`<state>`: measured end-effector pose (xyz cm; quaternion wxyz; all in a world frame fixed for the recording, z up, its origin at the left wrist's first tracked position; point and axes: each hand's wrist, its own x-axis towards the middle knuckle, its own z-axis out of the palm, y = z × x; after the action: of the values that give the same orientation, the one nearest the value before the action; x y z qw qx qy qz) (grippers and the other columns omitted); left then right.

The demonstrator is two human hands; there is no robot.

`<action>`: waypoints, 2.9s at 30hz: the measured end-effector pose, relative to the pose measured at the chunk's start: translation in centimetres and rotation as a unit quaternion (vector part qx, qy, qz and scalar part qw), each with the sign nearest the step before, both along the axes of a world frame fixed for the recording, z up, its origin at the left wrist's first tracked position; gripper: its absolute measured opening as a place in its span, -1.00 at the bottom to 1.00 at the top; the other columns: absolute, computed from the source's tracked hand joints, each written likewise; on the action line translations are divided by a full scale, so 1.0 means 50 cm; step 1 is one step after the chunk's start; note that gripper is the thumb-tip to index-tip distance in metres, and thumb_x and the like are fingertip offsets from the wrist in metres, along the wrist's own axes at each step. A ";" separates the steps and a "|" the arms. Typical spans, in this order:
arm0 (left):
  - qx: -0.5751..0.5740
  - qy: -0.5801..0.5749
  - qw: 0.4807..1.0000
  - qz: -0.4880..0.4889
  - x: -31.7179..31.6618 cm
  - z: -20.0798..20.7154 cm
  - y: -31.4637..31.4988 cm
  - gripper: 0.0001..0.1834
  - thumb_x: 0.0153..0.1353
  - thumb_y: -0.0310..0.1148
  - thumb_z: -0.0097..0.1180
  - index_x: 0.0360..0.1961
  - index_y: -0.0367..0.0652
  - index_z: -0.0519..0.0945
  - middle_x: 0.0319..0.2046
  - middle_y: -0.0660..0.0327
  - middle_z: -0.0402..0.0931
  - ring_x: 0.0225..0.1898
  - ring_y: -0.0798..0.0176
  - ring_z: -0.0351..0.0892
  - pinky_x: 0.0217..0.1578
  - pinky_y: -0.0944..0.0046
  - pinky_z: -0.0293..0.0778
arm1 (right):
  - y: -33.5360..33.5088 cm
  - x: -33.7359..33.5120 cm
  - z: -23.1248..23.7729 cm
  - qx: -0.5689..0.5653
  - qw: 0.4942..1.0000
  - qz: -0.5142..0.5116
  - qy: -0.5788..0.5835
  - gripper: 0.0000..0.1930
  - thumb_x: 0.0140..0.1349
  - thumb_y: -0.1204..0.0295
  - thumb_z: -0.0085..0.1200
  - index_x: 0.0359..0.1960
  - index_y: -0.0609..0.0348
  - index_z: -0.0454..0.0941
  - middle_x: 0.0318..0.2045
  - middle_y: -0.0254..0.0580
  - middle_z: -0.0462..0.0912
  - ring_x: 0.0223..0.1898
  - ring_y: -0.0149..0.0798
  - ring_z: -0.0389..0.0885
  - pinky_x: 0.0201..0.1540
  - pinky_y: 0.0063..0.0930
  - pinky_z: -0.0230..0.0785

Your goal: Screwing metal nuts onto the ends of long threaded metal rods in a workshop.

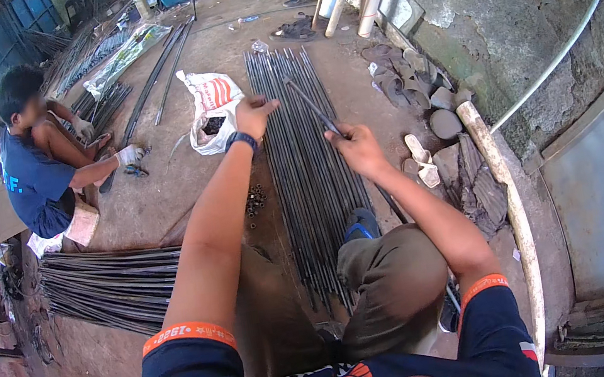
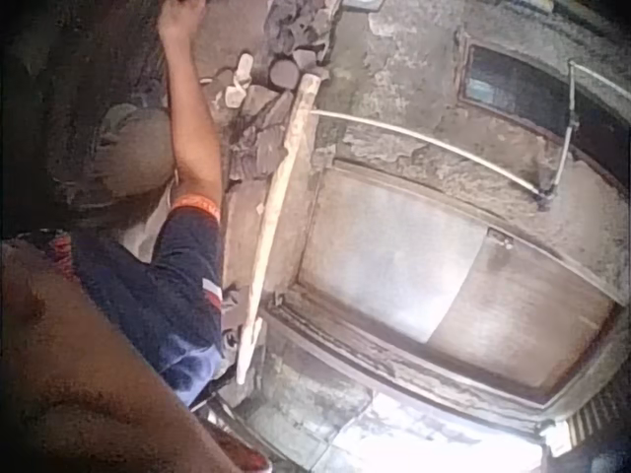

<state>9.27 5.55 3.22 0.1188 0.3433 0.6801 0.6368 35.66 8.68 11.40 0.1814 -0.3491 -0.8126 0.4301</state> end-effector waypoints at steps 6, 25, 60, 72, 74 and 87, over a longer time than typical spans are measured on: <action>0.085 -0.170 0.969 -0.157 0.071 0.084 0.055 -0.23 0.01 0.14 0.29 -0.07 -0.46 0.54 -0.22 0.06 0.58 -0.19 0.24 0.53 -0.06 0.26 0.40 | 0.039 0.012 -0.059 0.042 0.998 -0.029 0.046 -0.60 0.25 0.22 0.08 0.00 0.27 0.54 -0.27 0.22 0.61 -0.14 0.04 0.63 -0.04 -0.29 0.39; -0.050 -0.173 0.983 -0.038 0.026 0.028 0.021 -0.21 -0.04 0.20 0.31 -0.17 -0.47 0.58 -0.28 0.09 0.57 -0.37 0.27 0.52 -0.29 0.29 0.43 | 0.046 -0.008 -0.059 0.079 0.996 -0.025 0.025 -0.59 0.23 0.20 0.08 0.02 0.20 0.55 -0.24 0.27 0.59 -0.08 0.16 0.57 -0.02 -0.18 0.39; 0.010 -0.324 0.944 -0.066 0.055 0.086 0.006 -0.32 0.01 0.04 0.35 -0.04 -0.31 0.50 -0.25 0.23 0.51 -0.26 0.34 0.45 -0.20 0.26 0.35 | 0.024 0.014 -0.037 0.114 0.992 -0.021 0.042 -0.56 0.23 0.20 0.07 0.05 0.24 0.52 -0.24 0.28 0.59 -0.11 0.19 0.57 -0.01 -0.18 0.38; 0.084 -0.256 0.958 -0.101 0.067 0.071 0.041 -0.32 -0.03 0.00 0.40 -0.09 -0.37 0.51 -0.24 0.19 0.52 -0.23 0.32 0.44 -0.13 0.27 0.37 | 0.028 0.010 -0.032 0.095 0.994 -0.026 0.042 -0.60 0.22 0.21 0.09 0.00 0.19 0.55 -0.30 0.31 0.57 -0.15 0.23 0.56 -0.08 -0.13 0.39; 0.085 -0.247 0.961 -0.091 0.081 0.071 0.043 -0.40 0.01 -0.07 0.38 -0.13 -0.39 0.54 -0.27 0.16 0.53 -0.24 0.33 0.43 -0.12 0.30 0.36 | 0.019 0.012 -0.018 0.126 0.992 -0.016 0.028 -0.60 0.23 0.21 0.08 0.01 0.18 0.55 -0.28 0.29 0.58 -0.13 0.21 0.56 -0.06 -0.14 0.38; 0.132 -0.266 0.945 -0.135 0.133 0.107 0.026 -0.50 0.03 -0.08 0.37 -0.31 -0.40 0.62 -0.42 0.26 0.54 -0.35 0.39 0.44 -0.24 0.34 0.33 | 0.002 0.004 -0.022 0.140 0.989 -0.007 0.042 -0.63 0.26 0.25 0.05 0.04 0.15 0.53 -0.23 0.28 0.58 -0.11 0.17 0.57 -0.05 -0.19 0.40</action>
<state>15.91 6.84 8.57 0.3337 0.2625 0.4814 0.7668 35.87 8.75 10.32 0.2653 -0.3071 -0.8542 0.3250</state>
